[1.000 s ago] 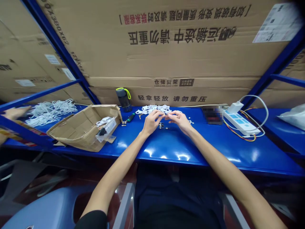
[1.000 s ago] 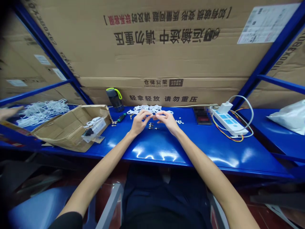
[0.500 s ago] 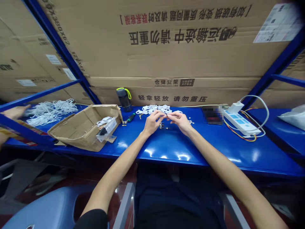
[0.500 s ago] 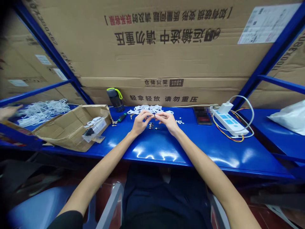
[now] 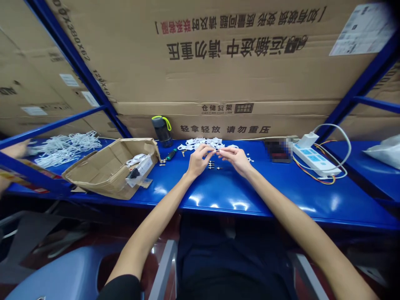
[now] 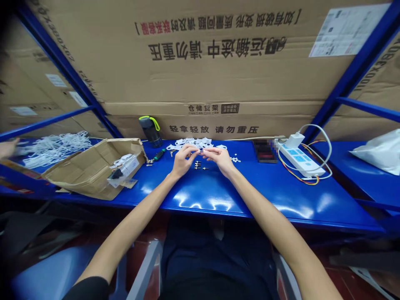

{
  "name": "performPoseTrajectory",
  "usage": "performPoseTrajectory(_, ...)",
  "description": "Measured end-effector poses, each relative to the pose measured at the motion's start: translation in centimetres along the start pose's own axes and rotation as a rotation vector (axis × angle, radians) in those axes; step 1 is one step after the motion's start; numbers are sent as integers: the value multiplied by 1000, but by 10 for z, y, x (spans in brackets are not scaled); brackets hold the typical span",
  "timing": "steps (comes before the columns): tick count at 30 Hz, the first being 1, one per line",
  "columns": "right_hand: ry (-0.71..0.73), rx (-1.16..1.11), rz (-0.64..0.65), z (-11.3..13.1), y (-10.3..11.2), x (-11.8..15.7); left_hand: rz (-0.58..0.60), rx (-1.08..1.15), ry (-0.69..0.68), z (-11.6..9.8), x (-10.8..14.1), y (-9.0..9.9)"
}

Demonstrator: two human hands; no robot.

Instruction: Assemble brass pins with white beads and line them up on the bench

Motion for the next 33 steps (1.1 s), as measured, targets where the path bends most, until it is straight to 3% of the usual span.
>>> performPoseTrajectory(12, -35, 10, 48, 3, 1, 2, 14, -12, -6, 3, 0, 1)
performPoseTrajectory(19, 35, 40, 24, 2, 3, 0, -36, 4, -28, 3, 0, 2)
performPoseTrajectory(26, 185, 255, 26, 3, 2, -1, -36, -13, -12, 6, -1, 2)
performPoseTrajectory(33, 187, 206, 13, 2, 2, -2, -9, -19, -3, 4, -1, 2)
Point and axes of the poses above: each hand's wrist, its own x-axis away from the middle knuckle, its own y-axis out of the back of the hand, z = x × y, the point moved 1 cm from there along -x, towards the middle knuckle, and after that the axes turned 10 degrees about -z, right-handed, at the moved point
